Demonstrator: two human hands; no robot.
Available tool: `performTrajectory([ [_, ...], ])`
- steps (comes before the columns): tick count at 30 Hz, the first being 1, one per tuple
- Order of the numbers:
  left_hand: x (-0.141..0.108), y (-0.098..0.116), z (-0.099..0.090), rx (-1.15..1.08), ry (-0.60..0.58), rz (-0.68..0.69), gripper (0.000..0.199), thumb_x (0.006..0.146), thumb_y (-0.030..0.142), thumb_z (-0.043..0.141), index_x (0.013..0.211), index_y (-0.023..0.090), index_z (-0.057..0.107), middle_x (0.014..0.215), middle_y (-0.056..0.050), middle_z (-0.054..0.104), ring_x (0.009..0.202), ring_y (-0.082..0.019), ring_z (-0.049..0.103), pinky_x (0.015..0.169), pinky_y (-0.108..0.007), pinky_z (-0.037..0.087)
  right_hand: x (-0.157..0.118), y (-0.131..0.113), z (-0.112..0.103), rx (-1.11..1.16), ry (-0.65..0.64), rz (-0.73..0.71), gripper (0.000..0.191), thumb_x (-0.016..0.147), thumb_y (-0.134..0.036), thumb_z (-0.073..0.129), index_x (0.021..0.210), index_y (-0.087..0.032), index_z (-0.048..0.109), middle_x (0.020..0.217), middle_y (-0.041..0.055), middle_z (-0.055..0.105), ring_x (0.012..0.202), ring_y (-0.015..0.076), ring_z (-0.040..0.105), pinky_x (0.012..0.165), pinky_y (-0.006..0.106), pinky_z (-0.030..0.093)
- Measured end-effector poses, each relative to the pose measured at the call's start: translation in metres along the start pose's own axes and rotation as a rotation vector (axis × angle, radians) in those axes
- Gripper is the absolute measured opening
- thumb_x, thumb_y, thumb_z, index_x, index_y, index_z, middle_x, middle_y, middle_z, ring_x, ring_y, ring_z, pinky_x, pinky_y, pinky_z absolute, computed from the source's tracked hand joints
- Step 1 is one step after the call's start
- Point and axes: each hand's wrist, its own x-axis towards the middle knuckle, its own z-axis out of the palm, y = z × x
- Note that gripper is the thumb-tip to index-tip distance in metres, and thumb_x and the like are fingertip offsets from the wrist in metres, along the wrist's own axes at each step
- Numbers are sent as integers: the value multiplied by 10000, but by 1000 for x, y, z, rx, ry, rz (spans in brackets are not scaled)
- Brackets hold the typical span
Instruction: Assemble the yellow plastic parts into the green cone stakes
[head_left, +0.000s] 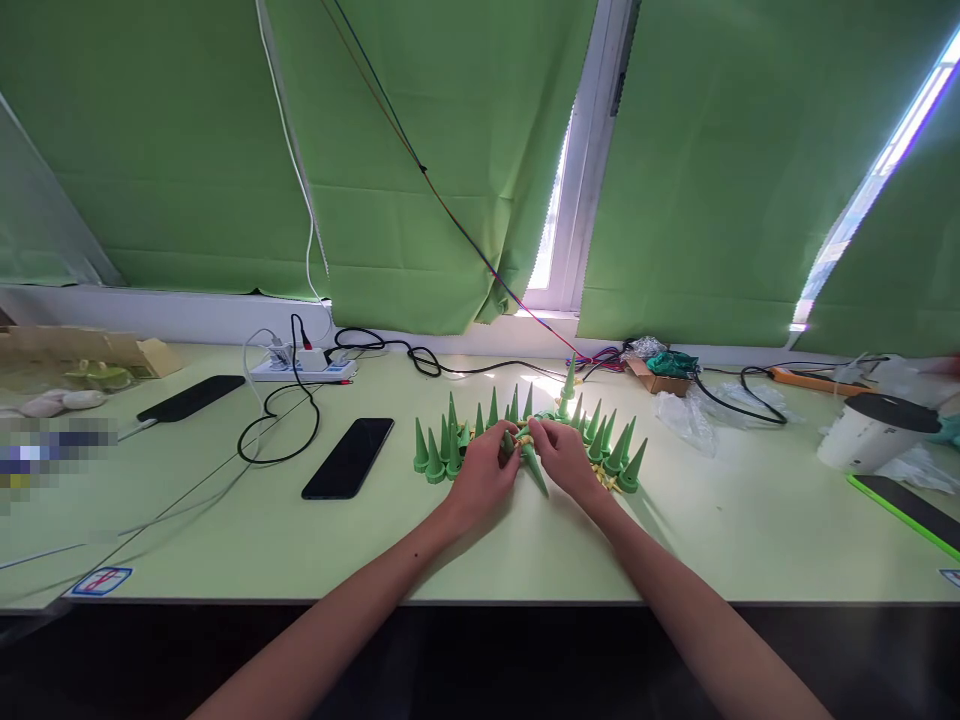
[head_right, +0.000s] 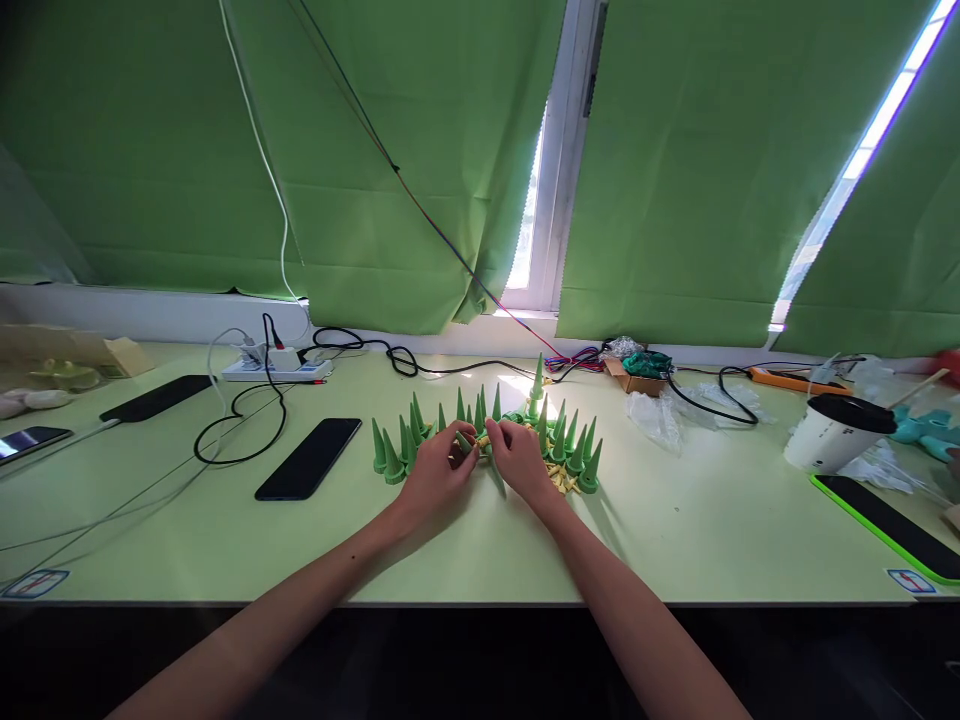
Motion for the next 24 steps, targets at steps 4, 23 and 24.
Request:
performTrajectory([
  [4, 0, 2, -2, -34, -25, -61, 126, 860, 203, 528, 986, 202, 536, 743, 26, 603, 561, -102, 550, 549, -228, 418, -4, -8, -3, 55, -43, -38, 356, 928, -445, 460, 679, -192, 490, 539, -53, 420, 503, 101, 361, 517, 244, 291],
  [23, -1, 2, 0, -43, -84, -8, 264, 785, 56, 489, 1002, 205, 511, 824, 0, 618, 702, -131, 583, 631, -239, 427, -10, -9, -3, -8, -127, -224, 57, 838, -224, 571, 860, -188, 610, 551, -59, 503, 496, 97, 436, 547, 233, 357],
  [24, -1, 3, 0, -36, -85, -8, 272, 784, 59, 492, 1013, 205, 513, 819, 1, 616, 690, -129, 578, 626, -239, 424, -10, -9, -3, -12, -116, -228, 51, 837, -223, 568, 845, -188, 605, 549, -58, 502, 493, 97, 430, 544, 234, 354],
])
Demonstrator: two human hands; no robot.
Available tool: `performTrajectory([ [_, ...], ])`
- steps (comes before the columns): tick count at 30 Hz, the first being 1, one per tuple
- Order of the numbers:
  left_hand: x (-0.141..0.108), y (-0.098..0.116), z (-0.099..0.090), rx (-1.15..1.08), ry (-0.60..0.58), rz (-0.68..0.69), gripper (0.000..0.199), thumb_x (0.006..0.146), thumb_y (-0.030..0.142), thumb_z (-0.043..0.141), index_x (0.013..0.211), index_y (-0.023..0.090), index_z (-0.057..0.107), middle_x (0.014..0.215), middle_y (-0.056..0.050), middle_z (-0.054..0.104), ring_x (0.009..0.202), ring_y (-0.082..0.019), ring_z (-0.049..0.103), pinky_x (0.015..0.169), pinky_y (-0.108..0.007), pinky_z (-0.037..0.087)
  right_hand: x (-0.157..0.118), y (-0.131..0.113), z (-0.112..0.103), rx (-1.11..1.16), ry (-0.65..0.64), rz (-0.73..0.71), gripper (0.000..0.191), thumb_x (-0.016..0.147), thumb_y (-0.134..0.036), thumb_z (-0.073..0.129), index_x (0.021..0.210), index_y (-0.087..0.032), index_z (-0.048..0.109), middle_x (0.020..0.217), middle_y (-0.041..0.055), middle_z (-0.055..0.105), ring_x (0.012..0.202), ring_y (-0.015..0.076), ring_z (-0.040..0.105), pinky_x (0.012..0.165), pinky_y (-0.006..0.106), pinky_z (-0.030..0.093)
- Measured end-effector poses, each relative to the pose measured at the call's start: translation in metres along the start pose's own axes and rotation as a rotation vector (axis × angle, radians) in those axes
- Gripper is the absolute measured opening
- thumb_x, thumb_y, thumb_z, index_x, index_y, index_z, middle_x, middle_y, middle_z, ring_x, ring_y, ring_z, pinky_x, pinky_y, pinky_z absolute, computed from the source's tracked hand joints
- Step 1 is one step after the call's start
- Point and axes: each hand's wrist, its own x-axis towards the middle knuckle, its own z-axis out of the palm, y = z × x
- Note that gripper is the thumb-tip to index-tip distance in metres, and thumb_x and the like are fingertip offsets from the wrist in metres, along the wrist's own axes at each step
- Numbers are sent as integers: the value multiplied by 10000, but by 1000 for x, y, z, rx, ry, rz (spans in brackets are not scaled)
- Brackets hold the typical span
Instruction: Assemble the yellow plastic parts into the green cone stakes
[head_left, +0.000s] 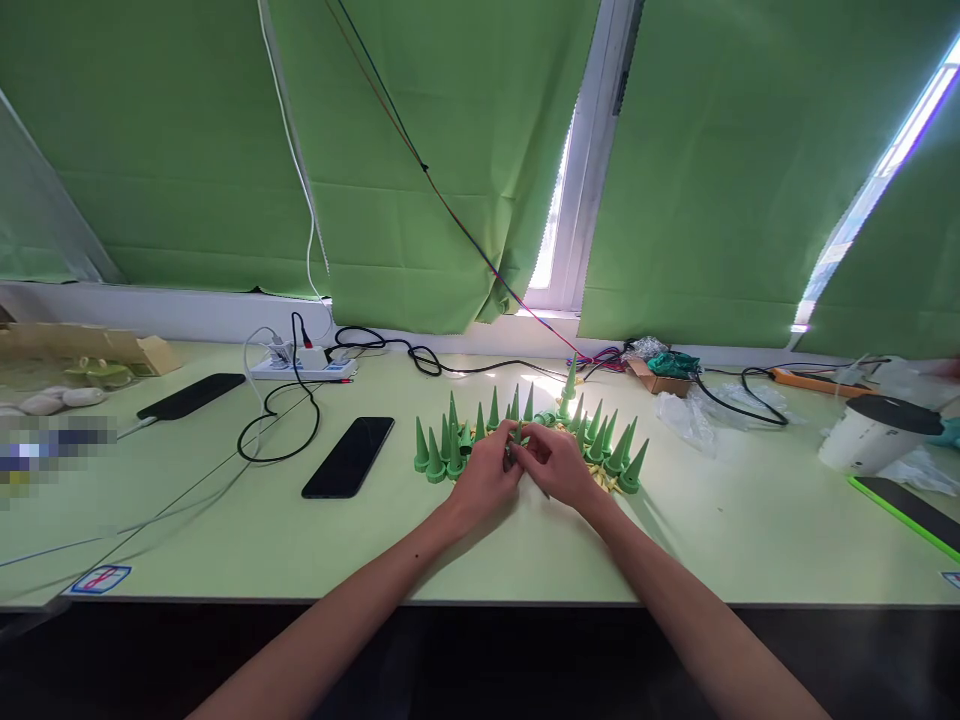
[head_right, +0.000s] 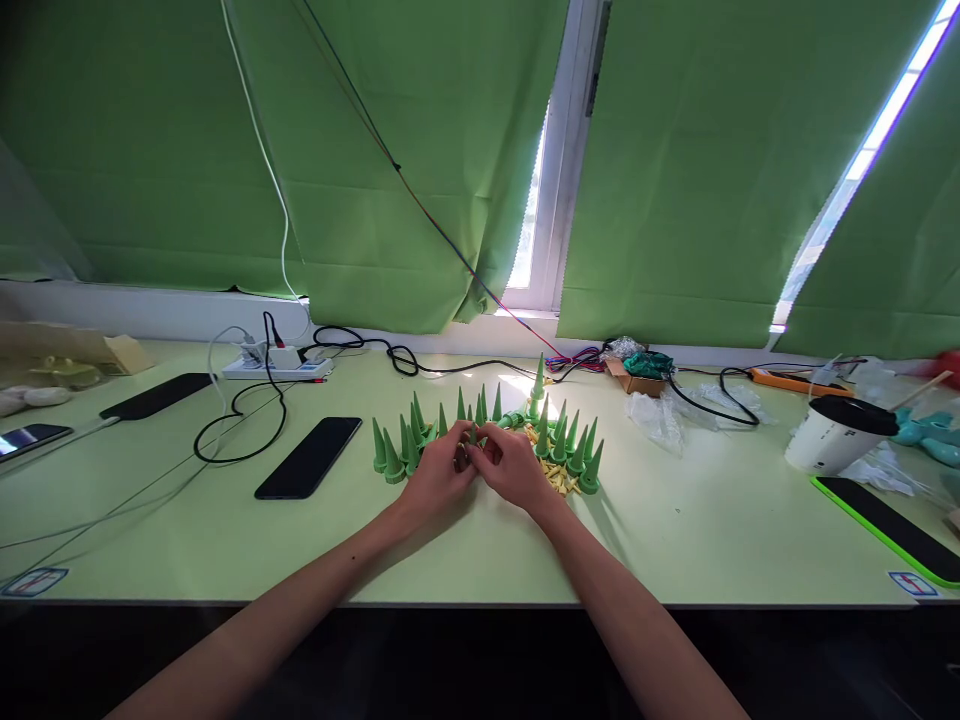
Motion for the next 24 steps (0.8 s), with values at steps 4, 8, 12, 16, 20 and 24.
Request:
performTrajectory([
  [4, -1, 2, -1, 22, -4, -9, 284, 792, 103, 516, 1059, 200, 520, 817, 2, 619, 605, -111, 533, 587, -239, 410, 0, -1, 0, -27, 59, -1, 129, 854, -257, 553, 741, -195, 551, 543, -52, 472, 492, 99, 404, 531, 236, 340],
  [8, -3, 2, 0, 41, 24, 0, 340, 791, 133, 529, 1123, 199, 508, 965, -28, 633, 576, -91, 495, 572, -243, 412, 1, -1, 0, -49, 121, 27, 195, 865, -305, 539, 704, -204, 497, 541, -47, 453, 496, 107, 400, 527, 241, 337],
  [12, -3, 1, 1, 54, 77, 21, 311, 828, 209, 536, 1135, 201, 492, 1015, -40, 625, 560, -84, 480, 571, -249, 416, 1, -1, -1, -47, 175, 90, 236, 876, -346, 513, 691, -215, 449, 535, -48, 433, 483, 111, 386, 506, 245, 331],
  [16, -3, 3, 0, 65, 53, 68, 179, 878, 257, 505, 1046, 201, 531, 827, -1, 615, 542, -89, 470, 568, -240, 395, 2, 0, -2, -81, 243, 124, 270, 872, -357, 503, 660, -221, 405, 525, -48, 428, 477, 113, 388, 502, 247, 327],
  [20, -5, 4, 0, 149, -104, 174, 146, 900, 221, 458, 790, 186, 548, 650, 18, 553, 561, -102, 462, 569, -235, 352, 2, 4, -1, -125, 281, 144, 257, 877, -332, 495, 662, -217, 412, 529, -48, 443, 482, 114, 407, 520, 244, 334],
  [24, -8, 4, 1, 248, -240, 270, 217, 904, 221, 450, 714, 181, 547, 622, 8, 544, 567, -112, 473, 568, -242, 328, 2, 6, 0, -151, 323, 166, 169, 874, -287, 494, 727, -205, 481, 556, -47, 480, 506, 116, 452, 547, 237, 353],
])
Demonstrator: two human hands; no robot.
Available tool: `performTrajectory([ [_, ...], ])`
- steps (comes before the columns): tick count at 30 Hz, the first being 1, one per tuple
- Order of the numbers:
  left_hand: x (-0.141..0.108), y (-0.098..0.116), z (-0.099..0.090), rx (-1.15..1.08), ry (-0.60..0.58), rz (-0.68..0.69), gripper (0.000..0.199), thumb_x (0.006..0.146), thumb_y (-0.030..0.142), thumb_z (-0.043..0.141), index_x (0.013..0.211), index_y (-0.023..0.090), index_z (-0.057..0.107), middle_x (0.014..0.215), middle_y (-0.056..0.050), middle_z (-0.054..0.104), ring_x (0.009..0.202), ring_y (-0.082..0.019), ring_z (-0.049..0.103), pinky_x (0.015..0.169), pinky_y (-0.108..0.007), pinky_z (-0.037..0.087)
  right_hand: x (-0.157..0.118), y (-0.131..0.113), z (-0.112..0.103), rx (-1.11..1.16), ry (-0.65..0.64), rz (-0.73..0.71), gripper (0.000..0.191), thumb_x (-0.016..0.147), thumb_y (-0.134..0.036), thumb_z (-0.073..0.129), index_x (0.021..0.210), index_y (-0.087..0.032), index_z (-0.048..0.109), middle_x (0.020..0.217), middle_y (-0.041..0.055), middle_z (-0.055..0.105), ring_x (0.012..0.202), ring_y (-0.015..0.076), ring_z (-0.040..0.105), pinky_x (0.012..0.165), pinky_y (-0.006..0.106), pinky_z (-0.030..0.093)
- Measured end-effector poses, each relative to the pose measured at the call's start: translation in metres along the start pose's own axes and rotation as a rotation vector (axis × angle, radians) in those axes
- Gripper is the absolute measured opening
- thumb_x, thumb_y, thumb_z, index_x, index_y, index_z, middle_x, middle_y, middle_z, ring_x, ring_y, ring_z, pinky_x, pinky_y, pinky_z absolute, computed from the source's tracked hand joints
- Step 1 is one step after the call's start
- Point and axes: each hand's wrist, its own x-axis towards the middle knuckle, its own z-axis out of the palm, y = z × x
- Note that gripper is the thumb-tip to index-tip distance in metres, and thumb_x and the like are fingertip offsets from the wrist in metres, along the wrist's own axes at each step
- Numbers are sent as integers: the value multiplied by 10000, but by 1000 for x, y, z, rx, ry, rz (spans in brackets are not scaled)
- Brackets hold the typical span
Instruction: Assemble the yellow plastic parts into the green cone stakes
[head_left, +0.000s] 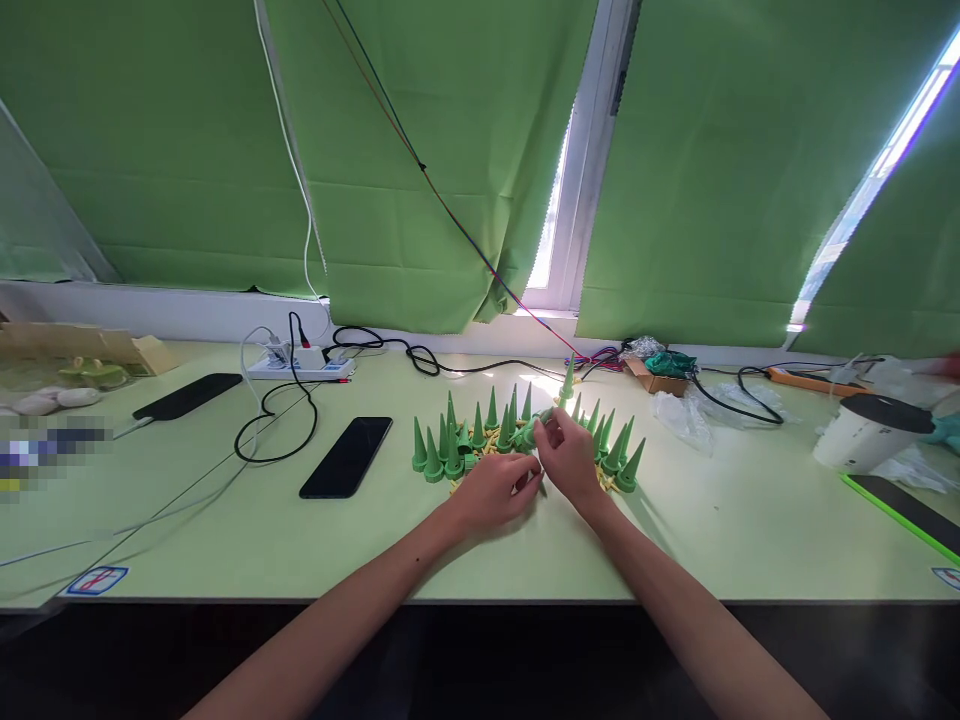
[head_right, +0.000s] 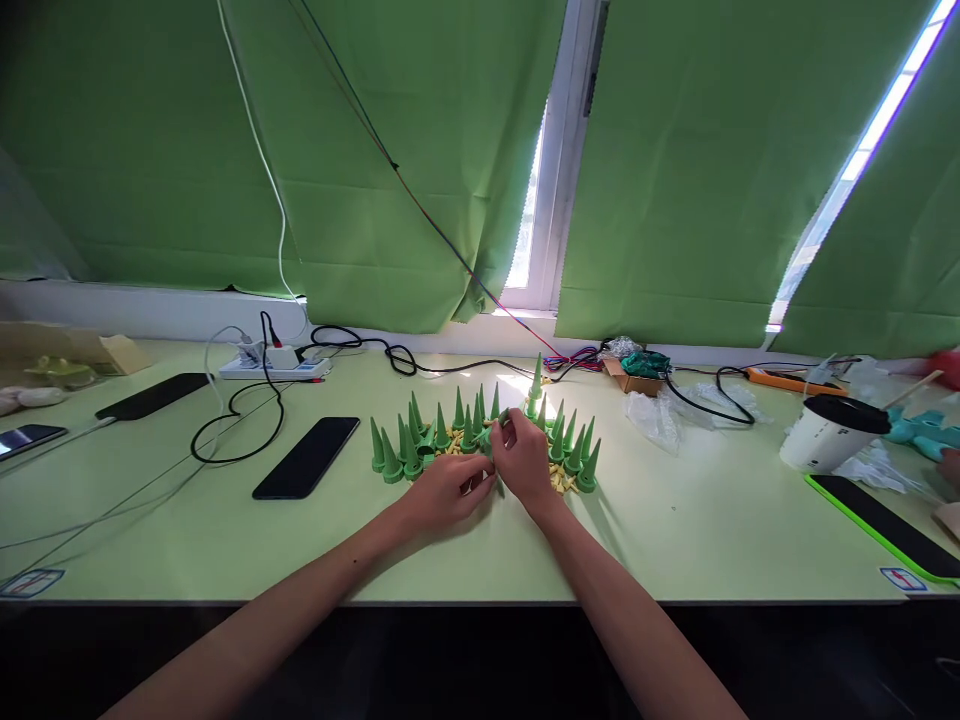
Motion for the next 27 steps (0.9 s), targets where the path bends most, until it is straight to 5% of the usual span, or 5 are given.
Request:
performTrajectory([
  [10, -2, 7, -1, 41, -20, 11, 211, 895, 203, 458, 716, 191, 569, 607, 6, 542, 550, -119, 460, 569, -252, 324, 1, 3, -1, -55, 46, 36, 210, 932, -314, 440, 805, -190, 553, 641, -5, 586, 501, 121, 471, 535, 242, 339],
  [16, -4, 8, 1, 55, -13, -7, 221, 896, 201, 452, 703, 191, 561, 605, 4, 545, 548, -122, 463, 567, -258, 328, 4, -9, -1, -117, 88, -72, 236, 947, -303, 428, 784, -192, 556, 647, 12, 586, 523, 132, 464, 567, 259, 333],
  [27, -4, 6, 0, 52, -27, 13, 226, 911, 212, 437, 735, 194, 578, 615, 1, 550, 547, -124, 466, 560, -262, 321, 58, -7, 0, -346, 50, -2, 210, 933, -215, 408, 903, -155, 606, 756, 86, 651, 649, 189, 562, 585, 273, 312],
])
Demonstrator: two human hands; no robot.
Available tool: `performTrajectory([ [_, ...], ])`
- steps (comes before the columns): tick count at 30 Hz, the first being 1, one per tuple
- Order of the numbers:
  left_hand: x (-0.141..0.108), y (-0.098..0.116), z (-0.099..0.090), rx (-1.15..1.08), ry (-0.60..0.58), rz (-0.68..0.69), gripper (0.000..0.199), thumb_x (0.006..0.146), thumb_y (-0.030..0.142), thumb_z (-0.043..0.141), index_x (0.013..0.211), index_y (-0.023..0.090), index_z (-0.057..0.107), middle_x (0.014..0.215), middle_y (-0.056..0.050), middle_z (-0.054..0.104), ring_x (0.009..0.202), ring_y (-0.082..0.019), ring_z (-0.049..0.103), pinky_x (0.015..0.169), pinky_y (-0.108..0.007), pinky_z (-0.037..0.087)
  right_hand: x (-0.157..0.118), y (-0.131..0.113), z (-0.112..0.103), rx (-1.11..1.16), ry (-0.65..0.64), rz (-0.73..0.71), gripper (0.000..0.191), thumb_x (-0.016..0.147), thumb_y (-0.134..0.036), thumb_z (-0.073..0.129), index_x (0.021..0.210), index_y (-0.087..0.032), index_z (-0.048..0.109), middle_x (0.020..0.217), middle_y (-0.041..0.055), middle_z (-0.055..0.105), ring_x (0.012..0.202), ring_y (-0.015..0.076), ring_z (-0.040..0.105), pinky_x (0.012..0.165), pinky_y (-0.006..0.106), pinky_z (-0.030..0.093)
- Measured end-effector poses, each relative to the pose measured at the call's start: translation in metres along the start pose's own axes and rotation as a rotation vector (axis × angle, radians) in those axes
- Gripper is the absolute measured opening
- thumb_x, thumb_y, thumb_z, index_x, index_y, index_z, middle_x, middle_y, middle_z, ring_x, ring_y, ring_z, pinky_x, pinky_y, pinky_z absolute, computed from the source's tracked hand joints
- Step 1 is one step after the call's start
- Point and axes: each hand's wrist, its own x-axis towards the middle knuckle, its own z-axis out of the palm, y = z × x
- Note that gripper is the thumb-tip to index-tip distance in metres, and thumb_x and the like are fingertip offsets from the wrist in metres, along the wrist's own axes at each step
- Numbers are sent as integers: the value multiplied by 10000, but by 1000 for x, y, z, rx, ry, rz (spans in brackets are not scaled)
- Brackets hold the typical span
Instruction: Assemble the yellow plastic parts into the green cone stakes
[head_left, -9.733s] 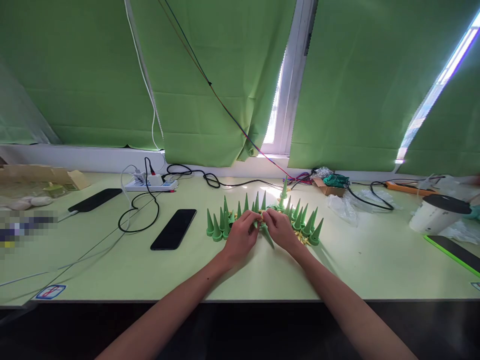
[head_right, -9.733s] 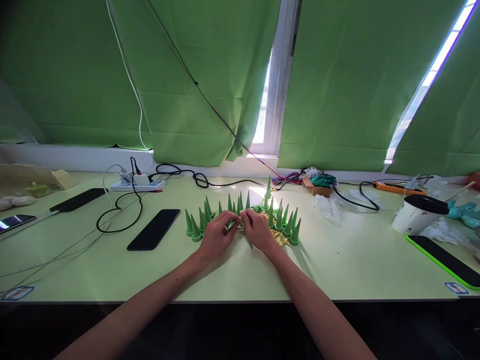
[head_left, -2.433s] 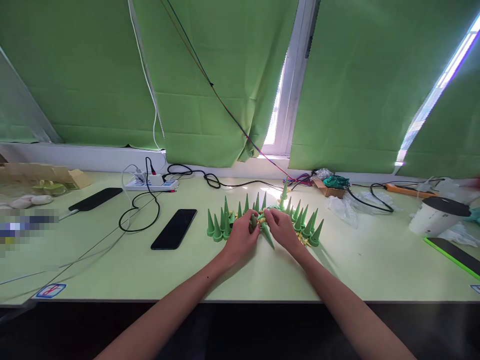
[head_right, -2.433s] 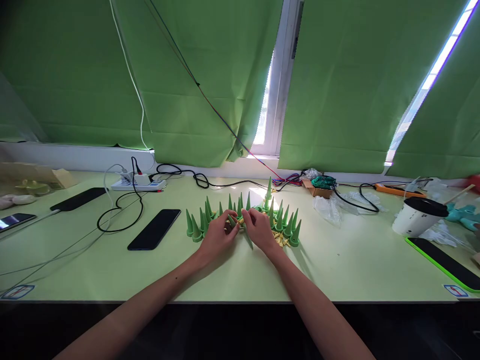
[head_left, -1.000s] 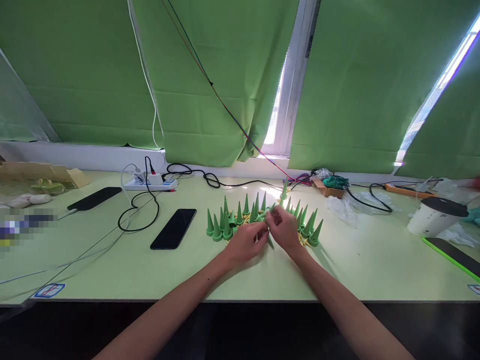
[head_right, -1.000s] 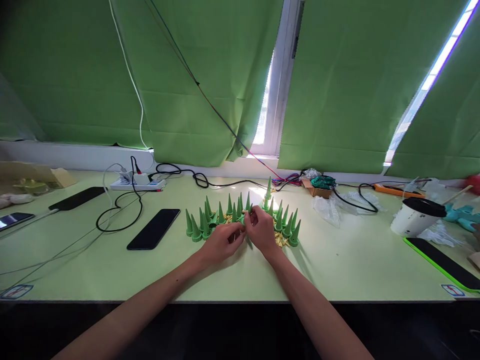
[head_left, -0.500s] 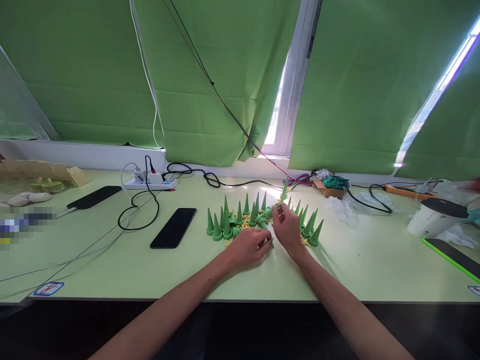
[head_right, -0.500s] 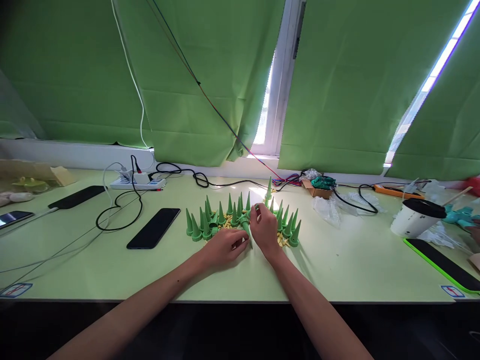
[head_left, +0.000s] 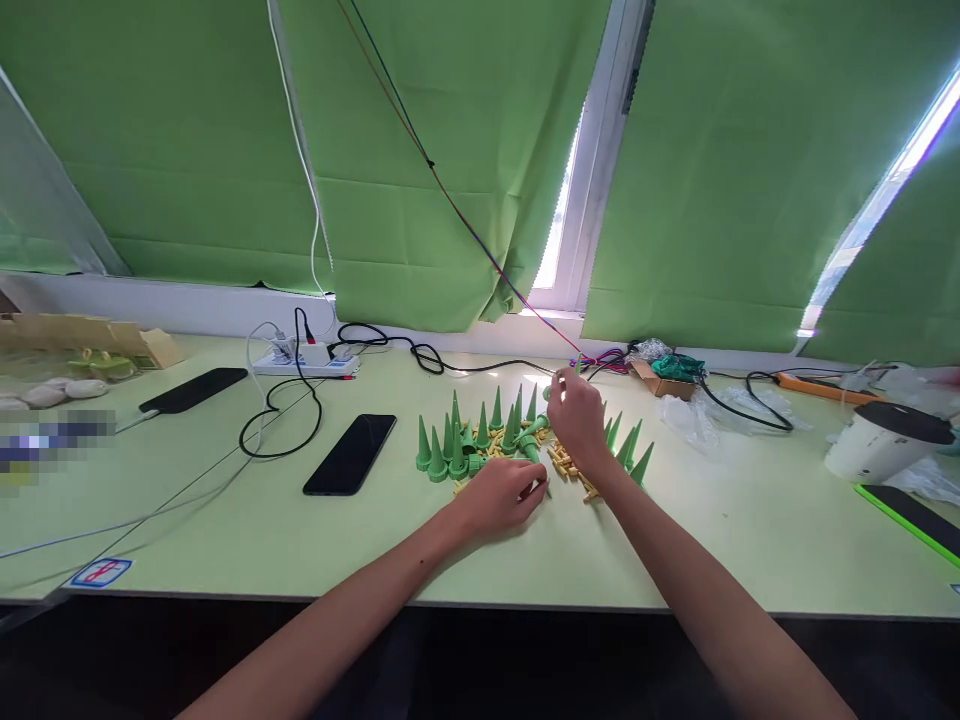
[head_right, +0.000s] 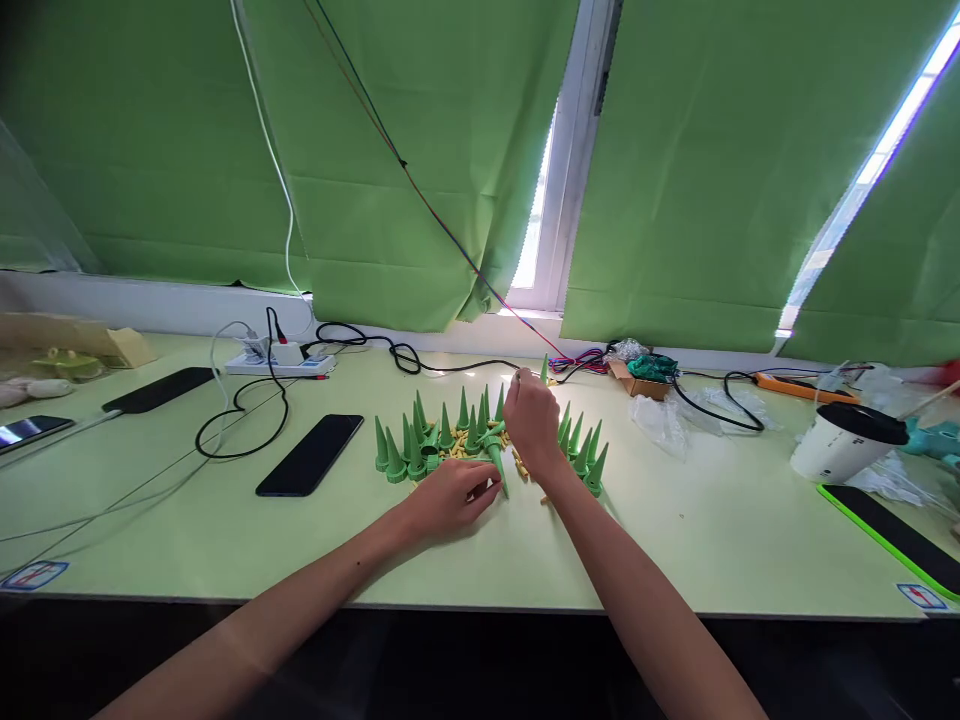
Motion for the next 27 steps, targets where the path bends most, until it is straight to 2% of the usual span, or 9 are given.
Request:
performTrajectory([
  [5, -1, 1, 0, -21, 11, -6, 236, 900, 206, 439, 705, 192, 573, 604, -3, 546, 529, -122, 459, 557, -270, 314, 22, 17, 26, 25, -134, 51, 187, 888, -167, 462, 828, -146, 639, 702, 95, 645, 637, 196, 577, 594, 287, 364],
  [12, 0, 0, 1, 12, -10, 11, 221, 888, 183, 442, 678, 193, 512, 604, 2, 526, 528, -122, 443, 556, -262, 302, 31, 33, 51, 109, -258, 105, 153, 853, -126, 513, 788, -153, 649, 735, 106, 648, 584, 184, 576, 565, 304, 418],
  [15, -1, -1, 2, 13, -11, 15, 203, 870, 163, 451, 675, 193, 493, 604, 4, 514, 532, -122, 441, 557, -261, 295, 34, 36, 56, 64, -262, 73, 165, 830, -97, 508, 804, -161, 658, 695, 94, 633, 608, 197, 577, 581, 318, 432],
  [19, -1, -1, 3, 22, -4, 15, 189, 854, 144, 458, 674, 193, 482, 608, 7, 507, 534, -121, 437, 555, -259, 289, 40, 36, 58, -7, -294, 30, 181, 804, -78, 518, 818, -177, 669, 742, 97, 653, 692, 220, 600, 642, 332, 442],
  [27, -1, -1, 3, 37, -12, 22, 187, 850, 136, 464, 672, 190, 480, 604, 10, 504, 533, -117, 434, 554, -256, 293, 36, 35, 57, -4, -413, 147, 193, 869, -107, 479, 854, -161, 664, 856, 134, 661, 736, 230, 613, 666, 345, 455],
])
